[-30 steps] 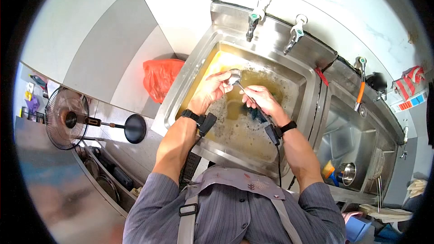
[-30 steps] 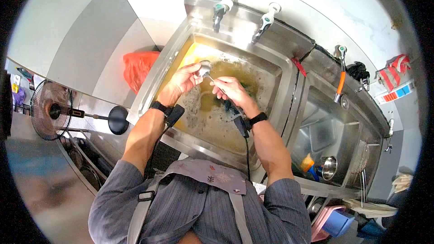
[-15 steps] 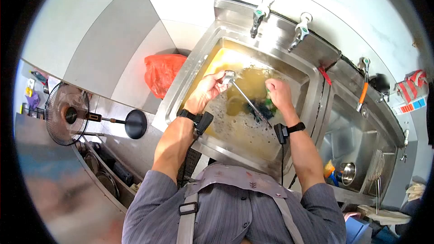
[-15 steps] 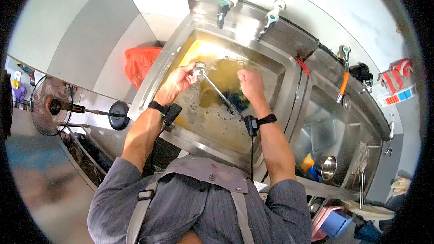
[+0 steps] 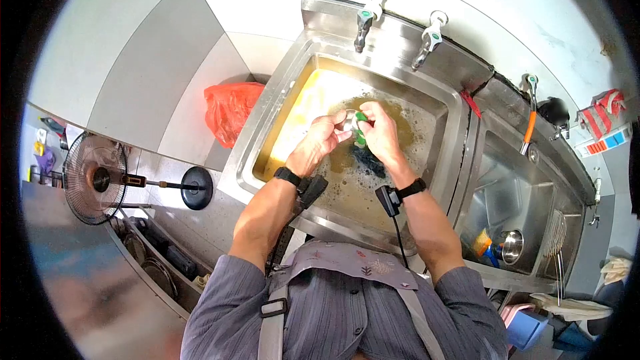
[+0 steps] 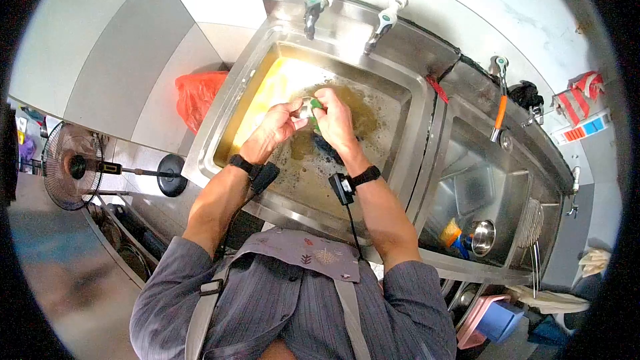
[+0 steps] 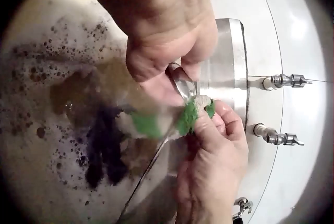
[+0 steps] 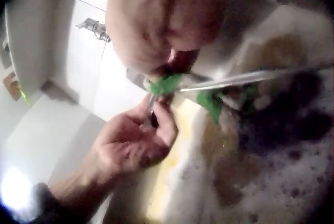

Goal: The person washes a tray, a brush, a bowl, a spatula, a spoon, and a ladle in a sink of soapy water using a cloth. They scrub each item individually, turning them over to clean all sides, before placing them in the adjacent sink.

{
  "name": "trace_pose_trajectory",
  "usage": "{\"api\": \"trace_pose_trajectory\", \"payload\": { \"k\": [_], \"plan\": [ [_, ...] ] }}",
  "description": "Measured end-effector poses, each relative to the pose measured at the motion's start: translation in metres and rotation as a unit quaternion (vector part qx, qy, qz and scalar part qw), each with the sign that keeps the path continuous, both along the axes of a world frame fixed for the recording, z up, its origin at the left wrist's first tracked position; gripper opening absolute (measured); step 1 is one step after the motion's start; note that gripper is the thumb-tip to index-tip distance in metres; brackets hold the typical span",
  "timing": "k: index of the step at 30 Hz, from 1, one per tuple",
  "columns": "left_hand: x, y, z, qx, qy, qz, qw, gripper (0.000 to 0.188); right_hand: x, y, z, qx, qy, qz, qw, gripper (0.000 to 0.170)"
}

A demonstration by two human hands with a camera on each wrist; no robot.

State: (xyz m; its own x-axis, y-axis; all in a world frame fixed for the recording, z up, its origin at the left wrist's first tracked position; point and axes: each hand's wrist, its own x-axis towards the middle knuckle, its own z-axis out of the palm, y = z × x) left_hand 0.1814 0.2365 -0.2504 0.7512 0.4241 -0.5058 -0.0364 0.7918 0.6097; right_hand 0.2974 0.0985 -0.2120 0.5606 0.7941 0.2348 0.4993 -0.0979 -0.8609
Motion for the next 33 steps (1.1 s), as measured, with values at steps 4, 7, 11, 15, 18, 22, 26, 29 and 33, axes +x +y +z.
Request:
{"api": "trace_pose_trajectory", "payload": {
  "k": [4,7,11,15,18,22,26,29,33],
  "plan": [
    [-0.002,-0.003,-0.001,-0.011,-0.018,0.005,1.000,0.021,0.005,0.001,-0.004,-0.036,0.037,-0.014,0.999,0.042],
    [-0.002,-0.004,-0.002,-0.003,-0.008,0.008,1.000,0.021,0.011,-0.002,-0.013,-0.082,0.058,0.004,0.995,0.046],
    [-0.004,-0.007,-0.001,0.007,0.007,0.024,1.000,0.022,0.011,-0.009,-0.014,-0.110,0.014,0.044,0.993,0.046],
    [-0.008,-0.009,0.003,0.019,-0.007,0.014,1.000,0.024,0.011,-0.015,-0.012,-0.134,-0.041,0.059,0.988,0.047],
    [-0.009,-0.007,0.008,0.030,-0.003,0.016,0.999,0.027,0.010,-0.013,-0.002,-0.151,-0.046,0.059,0.986,0.048],
    [-0.010,-0.007,0.012,0.068,0.007,-0.010,0.998,0.029,0.011,-0.005,0.005,-0.140,-0.035,0.052,0.988,0.048],
    [-0.017,0.007,0.025,0.069,-0.029,-0.015,0.997,0.031,0.008,-0.010,-0.011,-0.171,-0.031,0.049,0.984,0.051],
    [-0.017,0.002,0.021,0.082,-0.020,-0.019,0.996,0.032,0.006,-0.004,-0.006,-0.145,-0.006,0.043,0.988,0.050],
    [-0.015,0.005,0.012,0.088,-0.029,0.000,0.996,0.033,0.006,0.001,-0.006,-0.145,0.033,0.036,0.988,0.046]
  ]
}}
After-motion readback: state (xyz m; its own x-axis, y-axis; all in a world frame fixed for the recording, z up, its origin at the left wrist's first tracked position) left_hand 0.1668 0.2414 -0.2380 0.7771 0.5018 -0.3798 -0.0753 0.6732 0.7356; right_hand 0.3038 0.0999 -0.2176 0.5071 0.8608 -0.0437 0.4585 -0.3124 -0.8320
